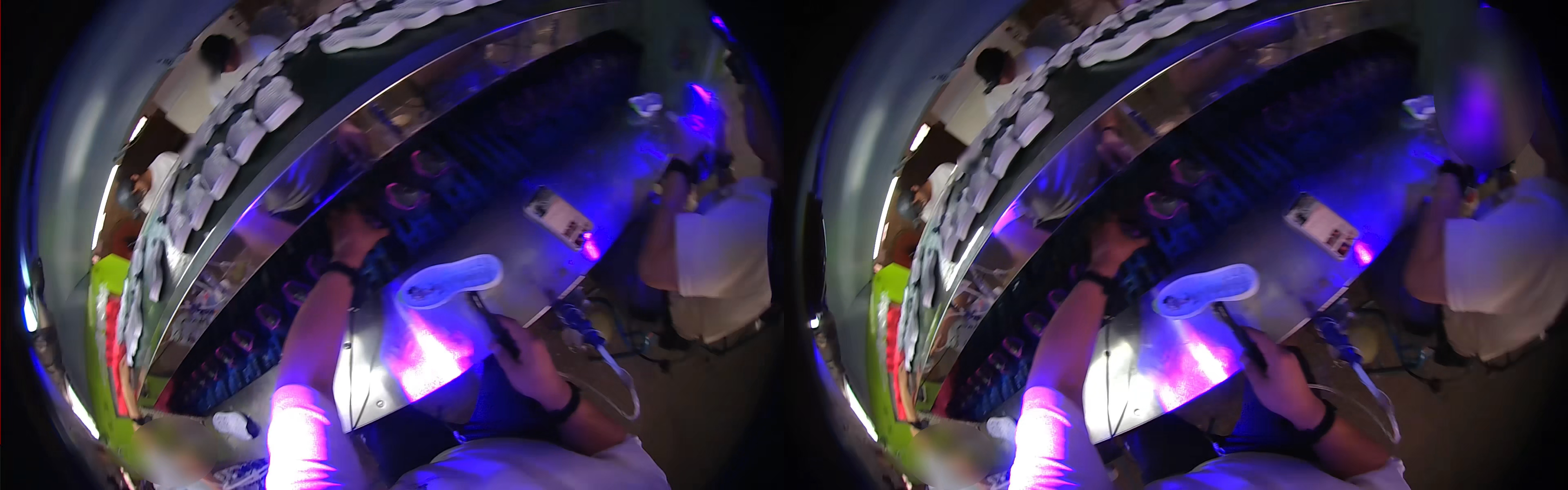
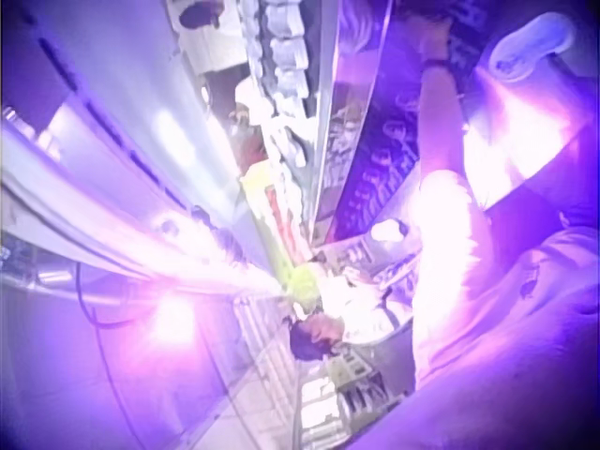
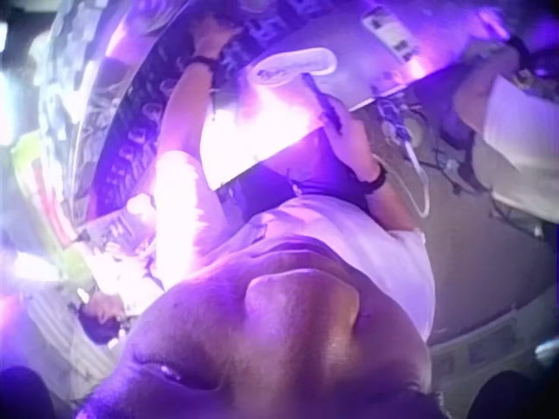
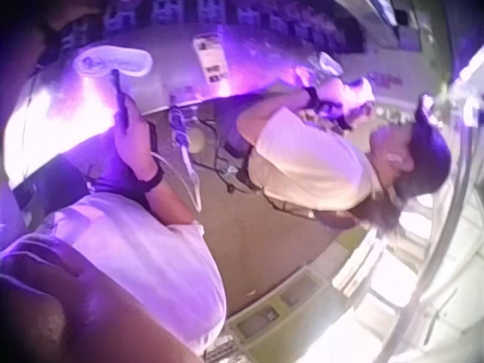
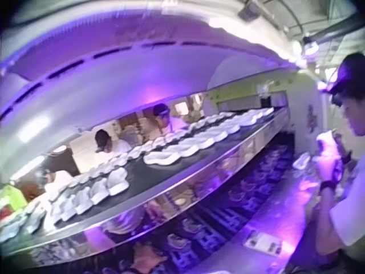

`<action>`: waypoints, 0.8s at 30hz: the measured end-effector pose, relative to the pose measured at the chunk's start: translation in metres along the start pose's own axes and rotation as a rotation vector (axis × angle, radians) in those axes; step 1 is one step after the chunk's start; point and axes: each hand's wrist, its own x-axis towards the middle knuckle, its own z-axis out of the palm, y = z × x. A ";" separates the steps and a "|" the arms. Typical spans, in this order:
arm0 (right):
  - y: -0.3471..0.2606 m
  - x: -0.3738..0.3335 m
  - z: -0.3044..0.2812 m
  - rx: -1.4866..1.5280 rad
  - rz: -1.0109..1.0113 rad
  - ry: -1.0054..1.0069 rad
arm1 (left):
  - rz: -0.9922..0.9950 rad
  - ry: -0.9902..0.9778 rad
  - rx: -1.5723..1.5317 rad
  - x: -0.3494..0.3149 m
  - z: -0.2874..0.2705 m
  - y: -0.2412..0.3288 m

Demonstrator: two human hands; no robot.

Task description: Using a handheld UV lamp to cure glue on shoe uppers and soles in a factory setting.

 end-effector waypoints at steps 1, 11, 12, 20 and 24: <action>-0.007 -0.002 -0.001 0.004 -0.001 -0.008 | 0.023 -0.021 -0.205 -0.008 -0.007 -0.016; -0.034 -0.022 0.010 0.020 0.107 -0.082 | 0.512 -0.057 -0.335 -0.318 -0.161 0.012; -0.037 -0.023 0.013 0.032 0.094 -0.089 | 0.533 -0.136 -0.293 -0.339 -0.165 0.007; -0.027 -0.024 0.040 -0.004 -0.062 -0.096 | 0.073 0.009 0.003 -0.402 -0.154 -0.005; -0.059 -0.020 0.039 0.177 0.109 -0.210 | -0.110 -0.300 -0.043 -0.383 -0.109 -0.027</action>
